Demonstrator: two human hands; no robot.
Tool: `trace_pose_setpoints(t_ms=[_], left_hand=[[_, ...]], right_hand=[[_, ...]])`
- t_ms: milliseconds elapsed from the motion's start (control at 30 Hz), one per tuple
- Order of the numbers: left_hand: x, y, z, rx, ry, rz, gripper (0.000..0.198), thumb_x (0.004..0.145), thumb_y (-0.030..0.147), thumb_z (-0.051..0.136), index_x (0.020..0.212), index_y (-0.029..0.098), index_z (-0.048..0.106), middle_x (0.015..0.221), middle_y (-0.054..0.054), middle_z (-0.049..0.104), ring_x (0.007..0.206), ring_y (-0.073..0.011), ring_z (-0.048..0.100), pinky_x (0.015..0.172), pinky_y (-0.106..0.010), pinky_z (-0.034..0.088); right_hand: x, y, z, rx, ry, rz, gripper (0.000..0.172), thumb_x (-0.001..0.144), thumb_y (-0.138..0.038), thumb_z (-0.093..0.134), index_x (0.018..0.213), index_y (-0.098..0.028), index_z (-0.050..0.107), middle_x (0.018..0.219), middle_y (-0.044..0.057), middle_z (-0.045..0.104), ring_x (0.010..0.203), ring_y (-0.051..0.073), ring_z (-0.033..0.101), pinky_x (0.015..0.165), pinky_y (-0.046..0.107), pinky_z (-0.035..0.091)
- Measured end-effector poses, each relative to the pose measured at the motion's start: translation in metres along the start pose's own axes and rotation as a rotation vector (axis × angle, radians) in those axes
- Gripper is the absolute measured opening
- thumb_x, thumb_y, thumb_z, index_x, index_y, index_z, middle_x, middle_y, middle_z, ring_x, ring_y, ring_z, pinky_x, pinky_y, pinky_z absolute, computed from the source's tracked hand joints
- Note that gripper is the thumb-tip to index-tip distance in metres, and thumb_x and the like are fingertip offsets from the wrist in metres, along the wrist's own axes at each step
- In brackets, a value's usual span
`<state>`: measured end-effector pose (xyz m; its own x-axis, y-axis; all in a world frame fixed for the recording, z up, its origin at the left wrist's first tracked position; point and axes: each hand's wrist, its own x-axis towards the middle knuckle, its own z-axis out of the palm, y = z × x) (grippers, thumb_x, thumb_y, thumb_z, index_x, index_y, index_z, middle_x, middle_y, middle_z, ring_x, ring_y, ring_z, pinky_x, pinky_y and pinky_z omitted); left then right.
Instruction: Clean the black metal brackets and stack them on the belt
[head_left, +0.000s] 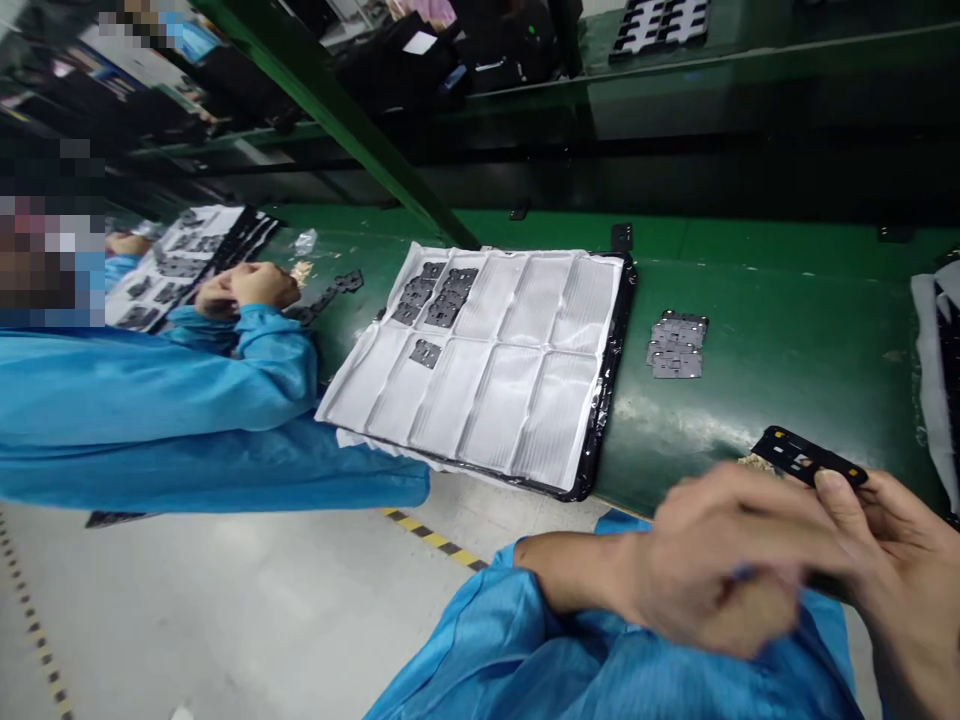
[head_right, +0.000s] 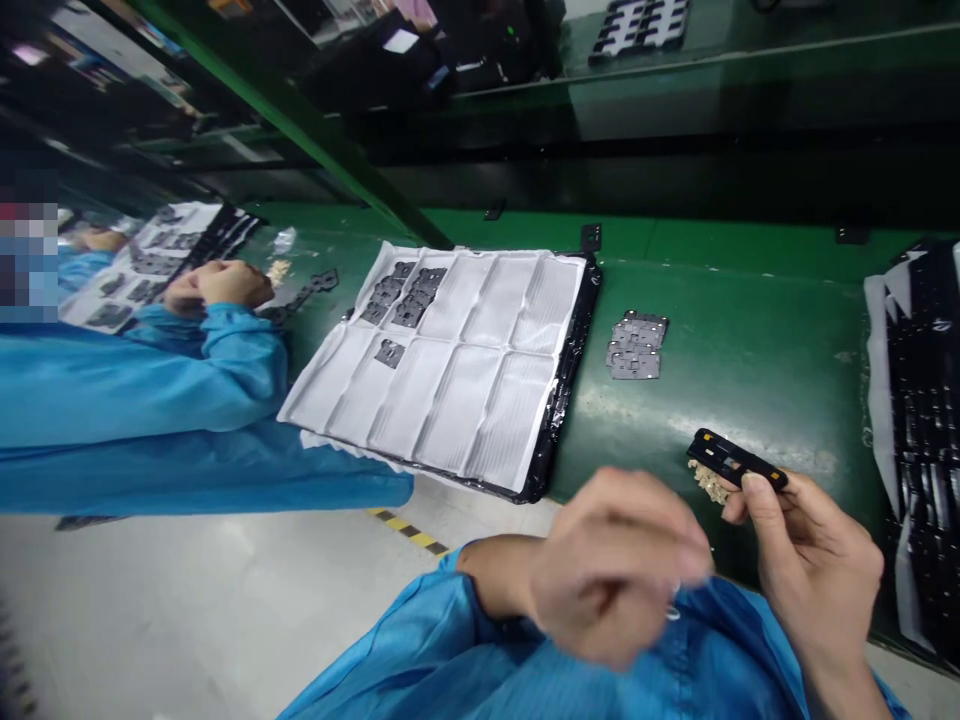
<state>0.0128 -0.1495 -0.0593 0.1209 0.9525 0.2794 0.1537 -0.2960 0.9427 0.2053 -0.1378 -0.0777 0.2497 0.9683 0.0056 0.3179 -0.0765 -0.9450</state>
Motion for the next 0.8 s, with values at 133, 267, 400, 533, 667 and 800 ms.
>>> trace_pose_setpoints(t_ms=[133,267,400,533,667,800], left_hand=[[0.028,-0.018,-0.009,-0.151,0.123,0.406,0.037,0.106,0.014,0.045,0.073,0.021,0.060,0.061,0.000,0.060,0.056,-0.0118,0.058,0.058,-0.028,0.048],[0.025,-0.035,-0.024,-0.047,0.134,0.217,0.042,0.112,0.029,0.044,0.078,0.019,0.065,0.066,-0.002,0.058,0.058,-0.0138,0.050,0.058,-0.031,0.041],[0.023,-0.047,-0.030,0.065,0.160,0.088,0.049,0.116,0.026,0.035,0.082,0.017,0.069,0.065,0.000,0.058,0.060,-0.0135,0.052,0.074,-0.034,0.047],[0.030,-0.049,-0.031,0.085,0.081,0.021,0.033,0.112,0.021,0.042,0.132,0.016,0.068,0.102,-0.009,0.068,0.086,-0.0169,0.066,0.082,-0.033,0.055],[0.036,-0.042,-0.030,-0.076,-0.018,-0.050,0.027,0.110,0.026,0.052,0.120,0.016,0.074,0.111,-0.012,0.071,0.100,-0.0200,0.068,0.092,-0.036,0.058],[0.040,-0.038,-0.025,-0.275,-0.024,-0.162,0.028,0.104,0.035,0.066,0.120,0.015,0.077,0.111,-0.011,0.069,0.097,-0.0188,0.067,0.088,-0.031,0.057]], right_hand=[[0.003,-0.004,0.004,0.005,-0.019,-0.029,0.024,0.097,-0.040,0.078,0.082,-0.022,0.076,0.067,0.001,0.075,0.056,0.016,0.072,0.061,0.022,0.060],[0.007,-0.015,0.009,0.011,-0.052,-0.076,0.028,0.100,-0.041,0.074,0.081,-0.022,0.074,0.066,0.000,0.073,0.058,0.015,0.072,0.064,0.021,0.062],[0.009,-0.023,0.012,0.018,-0.075,-0.114,0.028,0.101,-0.040,0.073,0.079,-0.022,0.073,0.064,-0.001,0.072,0.058,0.015,0.074,0.066,0.021,0.064],[0.009,-0.022,0.013,0.011,-0.096,-0.127,0.026,0.102,-0.040,0.073,0.083,-0.022,0.074,0.063,-0.001,0.072,0.059,0.016,0.075,0.067,0.022,0.065],[0.009,-0.019,0.017,-0.015,-0.137,-0.140,0.025,0.103,-0.039,0.072,0.085,-0.022,0.075,0.065,-0.001,0.073,0.057,0.014,0.073,0.064,0.020,0.062],[0.010,-0.024,0.021,-0.021,-0.192,-0.167,0.026,0.105,-0.037,0.070,0.084,-0.022,0.074,0.065,-0.001,0.072,0.055,0.014,0.071,0.062,0.021,0.061]])
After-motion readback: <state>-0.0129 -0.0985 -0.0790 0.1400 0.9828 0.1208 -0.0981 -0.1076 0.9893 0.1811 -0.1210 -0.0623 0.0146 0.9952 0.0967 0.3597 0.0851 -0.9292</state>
